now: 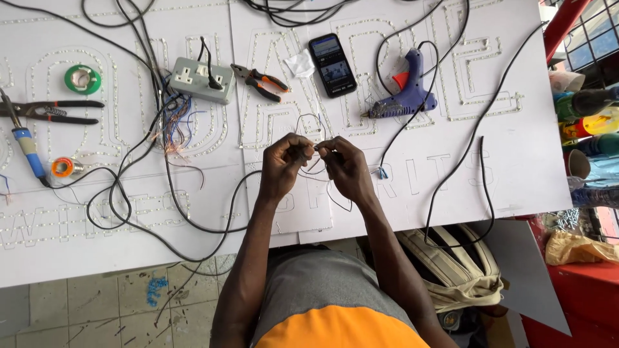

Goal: Soldering electrical wires to LED strips on a large sign board in a production environment.

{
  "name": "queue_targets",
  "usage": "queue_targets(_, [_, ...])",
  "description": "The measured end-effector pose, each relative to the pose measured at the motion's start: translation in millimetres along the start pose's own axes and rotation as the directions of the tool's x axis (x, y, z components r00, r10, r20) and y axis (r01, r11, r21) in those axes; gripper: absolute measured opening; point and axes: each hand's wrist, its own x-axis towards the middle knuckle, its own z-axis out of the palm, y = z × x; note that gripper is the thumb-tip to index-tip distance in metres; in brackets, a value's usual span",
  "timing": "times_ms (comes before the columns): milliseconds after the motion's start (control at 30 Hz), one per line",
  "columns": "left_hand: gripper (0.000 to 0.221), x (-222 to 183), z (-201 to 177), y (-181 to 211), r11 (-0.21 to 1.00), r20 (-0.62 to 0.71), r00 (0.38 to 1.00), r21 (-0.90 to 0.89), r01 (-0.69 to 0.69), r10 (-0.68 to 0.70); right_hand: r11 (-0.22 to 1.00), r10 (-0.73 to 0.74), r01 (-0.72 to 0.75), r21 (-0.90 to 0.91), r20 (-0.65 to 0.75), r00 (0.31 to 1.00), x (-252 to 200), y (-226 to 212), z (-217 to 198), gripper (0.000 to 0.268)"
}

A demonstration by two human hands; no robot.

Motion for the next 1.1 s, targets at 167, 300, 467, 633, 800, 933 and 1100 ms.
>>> queue_targets(167, [0.012, 4, -3, -19, 0.998, -0.026, 0.999, 0.054, -0.033, 0.034, 0.996, 0.001, 0.007, -0.091, 0.09, 0.996, 9, -9, -5, 0.015])
queue_targets(300, [0.016, 5, 1, -15, 0.991, -0.075, 0.995, 0.125, -0.053, 0.063, 0.994, 0.017, 0.008, -0.112, 0.223, 0.975, 15, -12, -22, 0.018])
queue_targets(467, [0.021, 0, -6, -7, 0.973, 0.011, 0.999, 0.225, -0.042, 0.041, 0.985, 0.169, -0.166, -0.05, 0.071, 0.983, 14, -2, -55, 0.017])
queue_targets(633, [0.013, -20, -5, -20, 0.828, -0.004, 0.994, 0.553, -0.092, 0.114, 0.957, 0.291, -0.289, 0.035, -0.077, 0.954, -2, 5, -73, 0.017])
queue_targets(800, [0.012, -34, 28, -32, 0.637, 0.482, 0.858, 0.721, -0.273, -0.178, 0.96, 0.277, -0.268, 0.077, -0.133, 0.952, -17, 22, -72, 0.04])
queue_targets(933, [0.02, -29, 21, -67, 0.516, 0.519, 0.817, 0.786, -0.34, -0.253, 0.956, 0.293, -0.288, 0.055, -0.138, 0.946, -25, 14, -61, 0.046])
queue_targets(1100, [0.015, -24, -11, -66, 0.522, 0.472, 0.78, 0.823, -0.224, -0.41, 0.957, 0.278, -0.287, -0.043, -0.151, 0.949, -29, 34, -63, 0.016])
